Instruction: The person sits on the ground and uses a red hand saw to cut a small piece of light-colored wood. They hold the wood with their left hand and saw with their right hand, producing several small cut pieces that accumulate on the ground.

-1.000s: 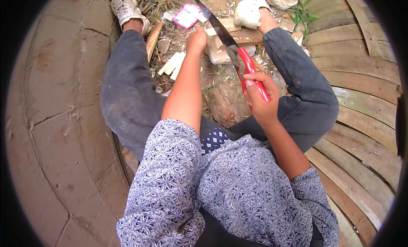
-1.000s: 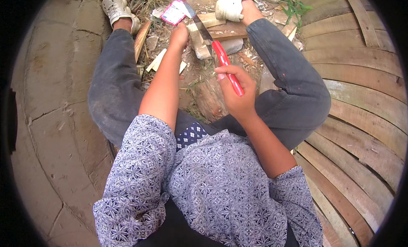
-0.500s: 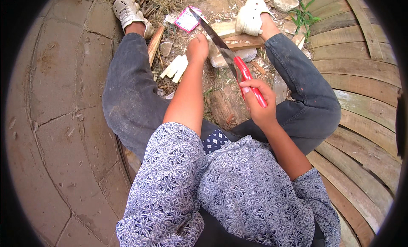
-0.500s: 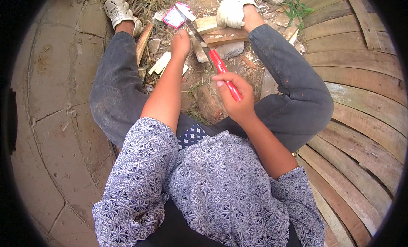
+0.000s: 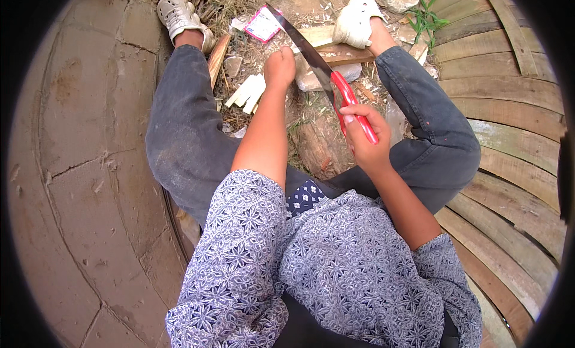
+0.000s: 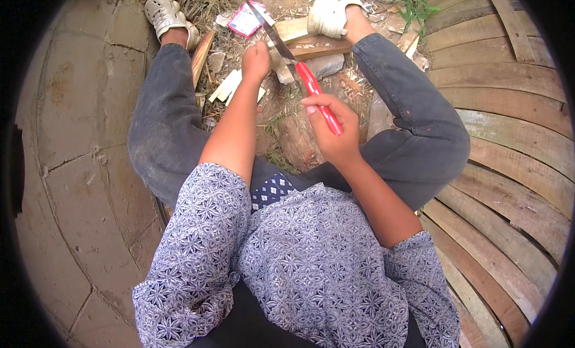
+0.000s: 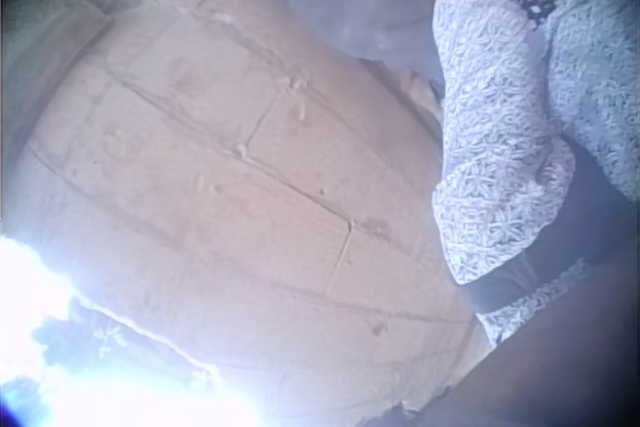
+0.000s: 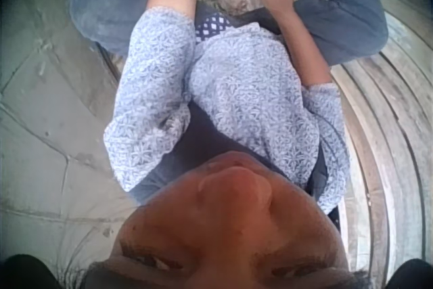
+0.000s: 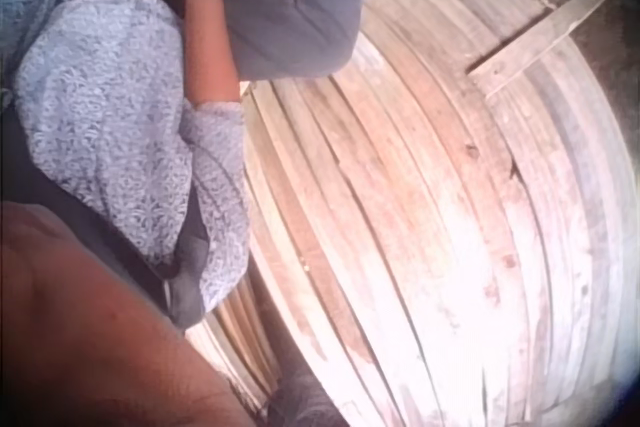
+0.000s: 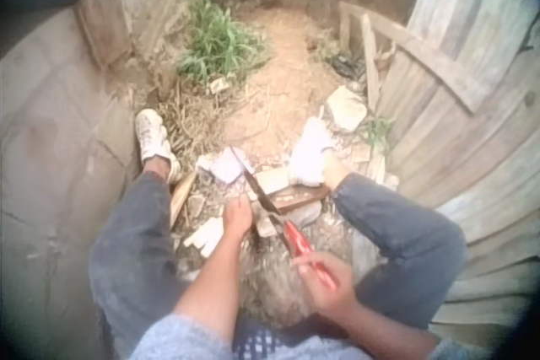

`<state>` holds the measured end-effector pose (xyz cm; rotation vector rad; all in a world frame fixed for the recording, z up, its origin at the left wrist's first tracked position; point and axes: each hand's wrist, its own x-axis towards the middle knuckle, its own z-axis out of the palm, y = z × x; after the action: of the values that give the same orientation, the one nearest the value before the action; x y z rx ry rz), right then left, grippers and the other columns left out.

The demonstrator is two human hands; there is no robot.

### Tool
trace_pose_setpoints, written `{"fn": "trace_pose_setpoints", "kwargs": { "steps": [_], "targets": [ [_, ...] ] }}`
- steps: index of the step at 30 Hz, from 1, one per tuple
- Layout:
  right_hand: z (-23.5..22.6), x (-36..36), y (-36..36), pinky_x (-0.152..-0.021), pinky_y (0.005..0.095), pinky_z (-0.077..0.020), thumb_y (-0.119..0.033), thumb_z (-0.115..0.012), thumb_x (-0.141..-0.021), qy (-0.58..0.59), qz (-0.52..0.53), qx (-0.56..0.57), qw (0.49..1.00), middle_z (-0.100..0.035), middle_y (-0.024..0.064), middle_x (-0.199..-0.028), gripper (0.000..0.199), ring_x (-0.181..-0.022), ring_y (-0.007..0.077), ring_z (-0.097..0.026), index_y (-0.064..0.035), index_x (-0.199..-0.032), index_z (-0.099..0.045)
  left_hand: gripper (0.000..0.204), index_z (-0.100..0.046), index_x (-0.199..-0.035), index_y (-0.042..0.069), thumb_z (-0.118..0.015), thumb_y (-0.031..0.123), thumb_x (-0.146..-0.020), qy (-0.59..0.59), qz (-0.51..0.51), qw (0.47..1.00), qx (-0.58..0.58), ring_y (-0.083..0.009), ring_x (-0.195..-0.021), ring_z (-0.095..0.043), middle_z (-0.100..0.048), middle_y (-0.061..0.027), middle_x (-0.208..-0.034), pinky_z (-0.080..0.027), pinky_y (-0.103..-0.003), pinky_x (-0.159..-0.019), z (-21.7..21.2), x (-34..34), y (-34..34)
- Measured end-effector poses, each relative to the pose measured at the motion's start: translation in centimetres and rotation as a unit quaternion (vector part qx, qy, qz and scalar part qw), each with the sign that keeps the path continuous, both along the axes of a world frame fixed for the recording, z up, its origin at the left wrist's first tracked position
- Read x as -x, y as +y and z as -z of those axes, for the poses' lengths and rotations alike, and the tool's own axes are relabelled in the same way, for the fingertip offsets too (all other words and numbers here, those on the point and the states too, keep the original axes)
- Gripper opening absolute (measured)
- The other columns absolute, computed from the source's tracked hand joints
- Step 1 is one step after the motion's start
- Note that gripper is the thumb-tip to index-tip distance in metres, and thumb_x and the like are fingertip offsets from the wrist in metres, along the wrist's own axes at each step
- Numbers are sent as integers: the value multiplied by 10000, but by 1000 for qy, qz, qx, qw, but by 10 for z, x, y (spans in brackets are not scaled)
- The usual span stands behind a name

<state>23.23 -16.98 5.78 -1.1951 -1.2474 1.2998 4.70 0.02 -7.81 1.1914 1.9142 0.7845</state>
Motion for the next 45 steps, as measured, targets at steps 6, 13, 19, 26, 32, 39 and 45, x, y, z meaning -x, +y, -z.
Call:
{"fn": "trace_pose_setpoints", "kwargs": {
  "steps": [6, 13, 19, 26, 32, 39, 45],
  "targets": [
    [14, 11, 9, -630, 192, -409, -15, -584, -948, -21, 3, -25, 999, -618, -4, -889, 118, -715, 23, -504, -20, -1029, -671, 612, -708, -966, -33, -302, 425, -946, -8, -2, 1000, 3, -467, -1003, -626, -666, -303, -1021, -452, -506, -927, -1, 1, 1],
    [13, 13, 10, -645, 199, -422, -14, -589, -945, -29, 5, -30, 999, -630, 5, -913, 116, -732, 32, -523, -24, -1024, -673, 631, -698, -981, -76, -299, 411, -936, 5, -19, 1000, 19, -475, -1038, -618, -658, -321, -1054, -447, -501, -950, -10, -2, 3],
    [13, 12, 13, -669, 211, -438, -16, -592, -941, -62, 1, -94, 994, -629, 10, -898, 117, -756, 48, -538, -26, -1024, -675, 623, -694, -1009, -82, -307, 397, -920, 17, -31, 999, 27, -468, -1065, -614, -647, -330, -1085, -441, -493, -970, -9, -5, 10],
    [12, 12, 11, -679, 215, -445, -8, -589, -931, -107, 1, -94, 990, -637, 21, -866, 125, -752, 49, -546, -33, -1014, -679, 631, -694, -1024, -82, -298, 396, -912, 21, -40, 998, 34, -461, -1084, -611, -643, -329, -1105, -438, -485, -982, -8, -6, 12],
    [14, -1, -10, -660, 230, -460, -10, -596, -927, -123, 4, -103, 987, -654, 36, -853, 123, -734, 66, -580, -36, -1014, -678, 635, -691, -1039, -83, -299, 400, -913, 33, -25, 999, 34, -463, -1098, -605, -638, -328, -1116, -437, -486, -985, -6, -5, 10],
    [-13, -29, -49, -661, 245, -467, 20, -613, -906, -147, -17, -60, 987, -665, 69, -865, 125, -746, 91, -605, -32, -1002, -673, 625, -701, -988, -80, -296, 392, -924, 66, -51, 996, 30, -465, -1060, -617, -647, -327, -1078, -453, -501, -955, -8, -4, 8],
    [-15, -11, 7, -700, 241, -469, -16, -582, -930, -120, -27, -73, 990, -669, 58, -878, 121, -772, 86, -599, -28, -1008, -673, 623, -710, -905, -84, -292, 377, -940, 114, -55, 992, -3, -483, -978, -636, -664, -322, -998, -472, -522, -905, -16, -15, -1]
  ]
}}
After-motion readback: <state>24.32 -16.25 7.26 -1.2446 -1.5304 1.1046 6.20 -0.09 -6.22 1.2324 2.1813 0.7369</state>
